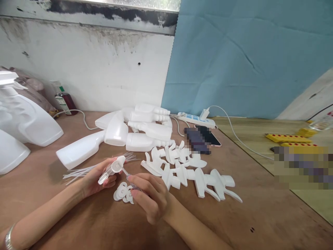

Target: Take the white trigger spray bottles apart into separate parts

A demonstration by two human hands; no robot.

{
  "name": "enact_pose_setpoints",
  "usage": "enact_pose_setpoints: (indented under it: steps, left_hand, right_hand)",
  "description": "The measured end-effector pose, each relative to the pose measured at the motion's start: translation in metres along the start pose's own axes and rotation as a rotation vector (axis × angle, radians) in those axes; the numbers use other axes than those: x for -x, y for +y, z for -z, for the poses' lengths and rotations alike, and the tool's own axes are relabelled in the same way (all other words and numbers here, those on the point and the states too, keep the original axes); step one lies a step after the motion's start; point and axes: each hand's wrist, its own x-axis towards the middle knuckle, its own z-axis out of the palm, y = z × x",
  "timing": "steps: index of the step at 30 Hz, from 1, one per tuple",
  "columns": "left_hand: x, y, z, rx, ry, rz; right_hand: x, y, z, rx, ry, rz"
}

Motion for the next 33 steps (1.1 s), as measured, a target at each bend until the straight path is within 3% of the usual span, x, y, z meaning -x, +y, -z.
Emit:
enact_pose_setpoints:
  steps: [6, 11, 19, 29, 33]
  left_hand:
    - [-0.001, 0.000, -0.003, -0.026, 0.034, -0.020]
    - [-0.002, 0.000, -0.003, -0.063, 0.085, -0.020]
    - [-0.001, 0.003, -0.003, -0.038, -0.045, -0.006]
    - [0.001, 0.002, -0.004, -0.107, -0.005, 0.032]
    - [0.003, 0.001, -0.005, -0.157, 0.020, 0.022]
  right_hand:
    - [-0.001, 0.001, -0.006, 0.122, -0.086, -0.006]
    - [0.003, 0.002, -0.013, 0.124, -0.102, -0.099]
    - [0.007, 0.003, -0.016, 0.003, -0.003, -0.287]
    - [0.009, 0.002, -0.019, -0.015, 0.097, -0.388]
    - [0.008, -0.003, -0.021, -0.067, 0.158, -0.519]
